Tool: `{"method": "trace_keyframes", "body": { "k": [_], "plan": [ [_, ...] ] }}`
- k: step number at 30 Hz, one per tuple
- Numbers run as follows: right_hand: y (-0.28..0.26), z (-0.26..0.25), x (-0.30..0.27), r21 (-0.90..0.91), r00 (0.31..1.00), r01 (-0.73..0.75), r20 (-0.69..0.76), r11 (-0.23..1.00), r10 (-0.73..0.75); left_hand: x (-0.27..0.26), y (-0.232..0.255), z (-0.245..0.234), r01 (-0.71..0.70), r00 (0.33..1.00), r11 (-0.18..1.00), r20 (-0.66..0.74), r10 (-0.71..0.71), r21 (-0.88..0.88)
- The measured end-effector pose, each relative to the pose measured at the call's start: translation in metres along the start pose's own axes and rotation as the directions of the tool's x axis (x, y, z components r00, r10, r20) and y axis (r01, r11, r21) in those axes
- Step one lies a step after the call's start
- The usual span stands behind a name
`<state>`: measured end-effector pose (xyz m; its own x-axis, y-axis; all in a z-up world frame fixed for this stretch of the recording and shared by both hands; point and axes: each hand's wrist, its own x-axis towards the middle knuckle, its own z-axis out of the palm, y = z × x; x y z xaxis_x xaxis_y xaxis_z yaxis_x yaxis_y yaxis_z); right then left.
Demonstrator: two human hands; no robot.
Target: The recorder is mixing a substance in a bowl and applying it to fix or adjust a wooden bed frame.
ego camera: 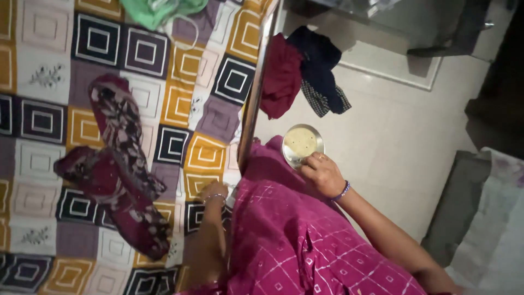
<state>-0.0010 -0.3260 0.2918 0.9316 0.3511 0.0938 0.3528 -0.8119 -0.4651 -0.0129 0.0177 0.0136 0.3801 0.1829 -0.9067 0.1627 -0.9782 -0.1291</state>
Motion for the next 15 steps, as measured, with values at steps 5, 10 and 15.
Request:
{"method": "trace_keyframes", "body": {
  "k": [5, 10, 15],
  "plan": [
    [-0.004, 0.015, 0.001, 0.039, 0.993, 0.114, 0.038, 0.993, -0.115, -0.005, -0.019, 0.025, -0.025, 0.998, 0.970, -0.070, 0.009, -0.241],
    [-0.004, 0.039, -0.019, 0.045, 0.976, 0.172, 0.129, 0.984, -0.177, -0.007, -0.012, 0.051, 0.020, 0.999, 0.926, -0.022, -0.031, -0.378],
    [-0.012, 0.055, -0.049, 0.031, 0.965, 0.217, 0.142, 0.976, -0.220, -0.013, 0.001, 0.068, 0.007, 0.997, 0.895, -0.065, -0.040, -0.446]
  ]
}}
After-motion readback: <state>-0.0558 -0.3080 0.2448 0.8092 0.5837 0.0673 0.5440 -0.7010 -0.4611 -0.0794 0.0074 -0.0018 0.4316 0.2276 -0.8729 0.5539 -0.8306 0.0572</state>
